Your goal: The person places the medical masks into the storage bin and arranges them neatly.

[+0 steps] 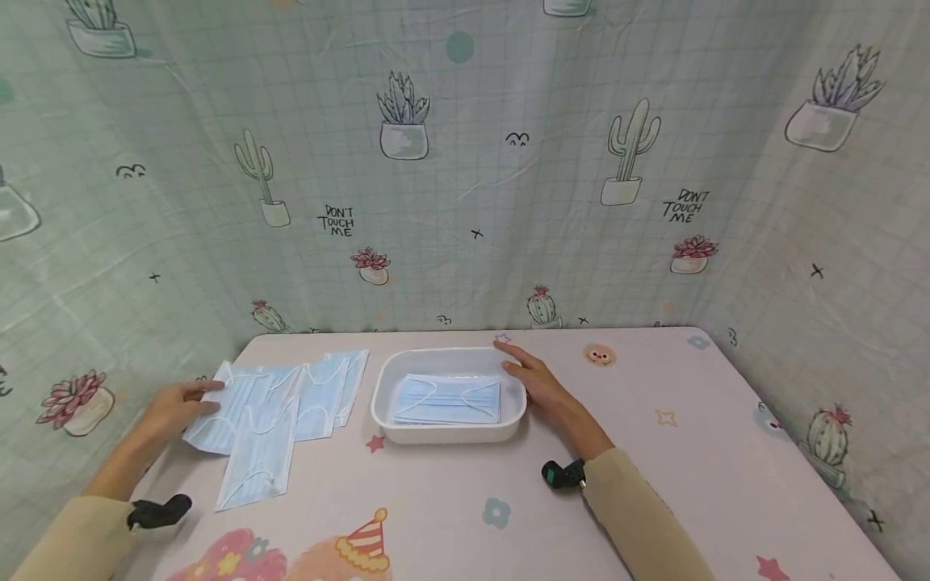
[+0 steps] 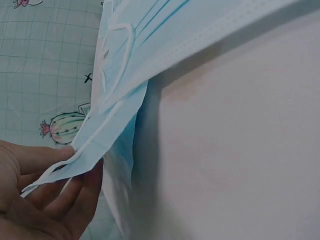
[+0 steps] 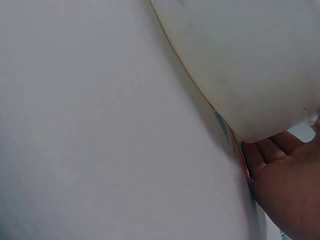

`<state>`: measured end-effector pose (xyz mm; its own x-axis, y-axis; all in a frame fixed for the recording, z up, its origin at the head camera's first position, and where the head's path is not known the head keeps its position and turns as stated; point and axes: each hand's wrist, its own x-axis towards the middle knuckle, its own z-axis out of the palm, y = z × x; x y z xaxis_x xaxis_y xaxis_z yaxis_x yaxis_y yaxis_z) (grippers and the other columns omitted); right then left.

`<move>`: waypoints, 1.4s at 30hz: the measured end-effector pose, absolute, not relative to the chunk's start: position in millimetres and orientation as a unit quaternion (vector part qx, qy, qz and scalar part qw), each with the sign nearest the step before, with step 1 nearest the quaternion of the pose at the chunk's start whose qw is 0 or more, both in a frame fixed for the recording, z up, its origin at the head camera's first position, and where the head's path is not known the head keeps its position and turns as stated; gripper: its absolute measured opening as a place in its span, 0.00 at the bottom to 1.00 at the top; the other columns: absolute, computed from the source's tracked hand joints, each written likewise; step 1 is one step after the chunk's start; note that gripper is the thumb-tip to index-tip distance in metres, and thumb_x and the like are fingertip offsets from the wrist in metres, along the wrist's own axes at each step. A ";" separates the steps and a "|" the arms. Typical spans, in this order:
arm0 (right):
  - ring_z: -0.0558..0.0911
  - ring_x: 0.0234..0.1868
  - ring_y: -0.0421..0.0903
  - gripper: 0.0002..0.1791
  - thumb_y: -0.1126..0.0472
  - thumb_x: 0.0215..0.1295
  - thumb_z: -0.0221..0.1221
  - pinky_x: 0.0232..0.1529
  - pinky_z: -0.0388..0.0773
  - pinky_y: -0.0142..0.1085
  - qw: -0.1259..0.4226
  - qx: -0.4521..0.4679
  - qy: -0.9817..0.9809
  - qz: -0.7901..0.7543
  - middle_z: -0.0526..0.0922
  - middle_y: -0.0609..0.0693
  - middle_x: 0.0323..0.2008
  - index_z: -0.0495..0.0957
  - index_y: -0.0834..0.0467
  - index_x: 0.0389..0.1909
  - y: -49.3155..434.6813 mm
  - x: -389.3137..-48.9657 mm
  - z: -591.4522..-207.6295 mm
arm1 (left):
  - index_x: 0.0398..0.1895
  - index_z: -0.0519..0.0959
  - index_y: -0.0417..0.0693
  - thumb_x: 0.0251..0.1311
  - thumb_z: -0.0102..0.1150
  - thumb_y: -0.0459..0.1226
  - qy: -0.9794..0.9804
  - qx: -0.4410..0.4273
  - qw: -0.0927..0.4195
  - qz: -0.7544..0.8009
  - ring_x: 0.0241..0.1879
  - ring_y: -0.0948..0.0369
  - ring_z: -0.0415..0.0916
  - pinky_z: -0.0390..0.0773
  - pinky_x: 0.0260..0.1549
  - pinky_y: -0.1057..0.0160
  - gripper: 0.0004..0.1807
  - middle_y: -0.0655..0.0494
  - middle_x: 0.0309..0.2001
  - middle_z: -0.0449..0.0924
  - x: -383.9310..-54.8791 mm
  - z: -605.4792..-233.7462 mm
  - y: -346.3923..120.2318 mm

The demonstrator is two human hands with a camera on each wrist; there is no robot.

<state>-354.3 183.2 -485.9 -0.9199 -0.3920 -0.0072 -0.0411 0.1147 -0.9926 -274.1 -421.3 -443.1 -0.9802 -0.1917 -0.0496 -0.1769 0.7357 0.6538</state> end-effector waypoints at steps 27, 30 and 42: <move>0.38 0.85 0.58 0.29 0.59 0.83 0.44 0.81 0.38 0.62 0.128 -0.171 0.730 -0.650 0.40 0.52 0.85 0.57 0.52 0.82 183.3 -353.9 -491.4 | 0.67 0.77 0.41 0.67 0.57 0.30 -0.915 0.075 0.245 -0.311 0.54 0.31 0.79 0.85 0.47 0.43 0.24 0.28 0.64 0.75 -274.1 -402.8 -390.5; 0.39 0.85 0.58 0.29 0.59 0.83 0.43 0.81 0.39 0.62 0.127 -0.175 0.726 -0.653 0.40 0.53 0.85 0.56 0.52 0.82 183.4 -353.1 -491.0 | 0.68 0.77 0.41 0.68 0.57 0.31 -0.909 0.064 0.234 -0.338 0.57 0.30 0.78 0.79 0.54 0.37 0.24 0.29 0.67 0.74 -274.4 -396.4 -380.9; 0.40 0.85 0.58 0.29 0.58 0.83 0.44 0.81 0.41 0.62 0.124 -0.172 0.733 -0.647 0.40 0.53 0.85 0.57 0.51 0.81 185.5 -356.2 -489.1 | 0.69 0.75 0.40 0.69 0.61 0.31 -0.890 -0.021 0.192 -0.413 0.61 0.33 0.76 0.70 0.37 0.87 0.25 0.31 0.70 0.71 -281.4 -372.4 -331.4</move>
<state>-356.2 185.5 -489.1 -0.9101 -0.4125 0.0405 -0.0913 0.1042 -0.9904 -281.4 -331.4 -372.4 -0.9257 -0.1214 0.3581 0.1953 0.6576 0.7276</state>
